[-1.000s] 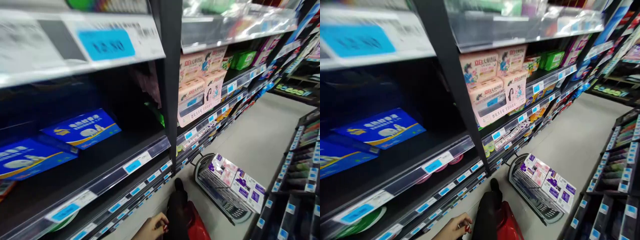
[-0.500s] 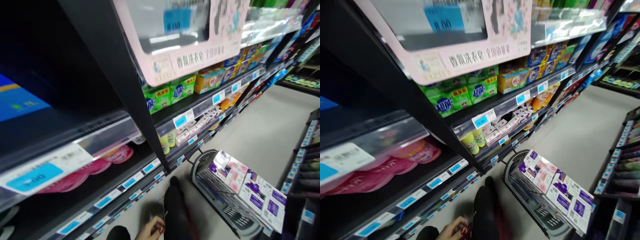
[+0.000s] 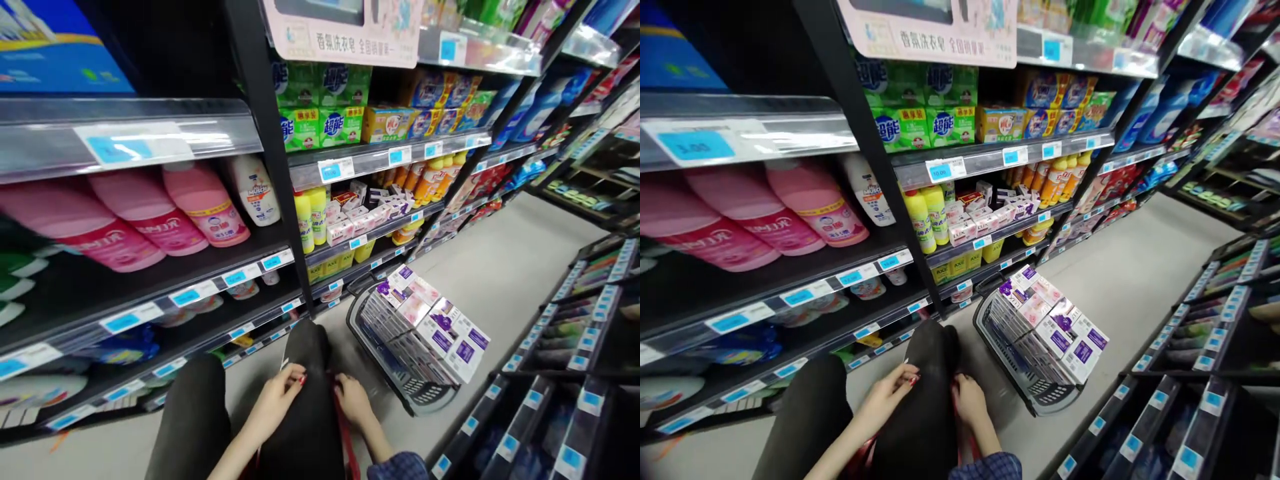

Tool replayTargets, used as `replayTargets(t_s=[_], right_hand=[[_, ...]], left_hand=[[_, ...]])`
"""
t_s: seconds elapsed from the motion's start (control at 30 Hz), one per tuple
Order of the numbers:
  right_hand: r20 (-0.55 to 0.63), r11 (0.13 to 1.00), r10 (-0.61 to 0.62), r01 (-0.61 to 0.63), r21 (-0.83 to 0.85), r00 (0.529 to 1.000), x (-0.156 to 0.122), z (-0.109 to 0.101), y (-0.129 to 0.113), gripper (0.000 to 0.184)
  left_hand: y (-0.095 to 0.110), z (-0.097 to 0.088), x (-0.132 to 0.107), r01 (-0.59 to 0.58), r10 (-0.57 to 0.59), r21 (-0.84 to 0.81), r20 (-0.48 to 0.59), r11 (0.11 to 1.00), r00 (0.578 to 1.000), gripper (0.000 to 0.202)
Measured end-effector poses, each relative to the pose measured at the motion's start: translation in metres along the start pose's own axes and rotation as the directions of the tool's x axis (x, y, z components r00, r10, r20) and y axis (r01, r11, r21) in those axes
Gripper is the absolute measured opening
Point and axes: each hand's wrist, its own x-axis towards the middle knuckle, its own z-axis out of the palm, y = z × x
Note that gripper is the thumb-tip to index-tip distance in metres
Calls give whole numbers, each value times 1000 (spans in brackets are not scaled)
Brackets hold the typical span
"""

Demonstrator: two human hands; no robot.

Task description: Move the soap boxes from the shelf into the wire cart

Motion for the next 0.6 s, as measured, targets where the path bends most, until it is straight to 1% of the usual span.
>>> replayTargets(t_s=[0.1, 0.17, 0.23, 0.3, 0.33, 0.37, 0.4, 0.43, 0.5, 0.53, 0.6], right_hand=[[-52, 986, -144, 147, 74, 988, 5, -23, -11, 32], [-135, 952, -248, 268, 149, 959, 7, -49, -22, 29], [-237, 904, -348, 392, 170, 907, 16, -86, -37, 26], [-302, 886, -422, 460, 65, 855, 37, -133, -57, 27], [-318, 889, -441, 456, -29, 839, 52, -159, -70, 28], [-326, 897, -443, 411, -165, 835, 71, -186, -83, 29], [-322, 887, -430, 328, -324, 843, 91, -212, -97, 33], [-335, 878, -426, 293, -379, 841, 113, -237, -112, 36], [-336, 852, -434, 259, -455, 836, 157, -280, -140, 50], [-332, 840, -435, 244, -485, 837, 178, -298, -152, 55], [-314, 807, -448, 228, -545, 837, 214, -325, -175, 61]], left_hand=[[20, 13, -11, -105, 92, 147, 92, 984, 991, 27], [28, 14, -18, -144, 118, 264, 109, 954, 987, 23], [35, 10, -23, -158, 132, 347, 97, 924, 986, 22], [41, 3, -27, -148, 127, 385, 80, 911, 989, 23], [44, 0, -28, -135, 115, 397, 73, 908, 991, 23], [48, -4, -29, -121, 103, 407, 67, 906, 992, 23], [51, -7, -29, -109, 90, 416, 64, 903, 994, 23], [55, -10, -29, -101, 80, 423, 67, 900, 995, 24], [63, -16, -27, -96, 64, 444, 85, 891, 994, 26], [66, -18, -25, -96, 58, 455, 97, 885, 994, 26], [74, -23, -19, -94, 40, 473, 123, 876, 992, 28]])
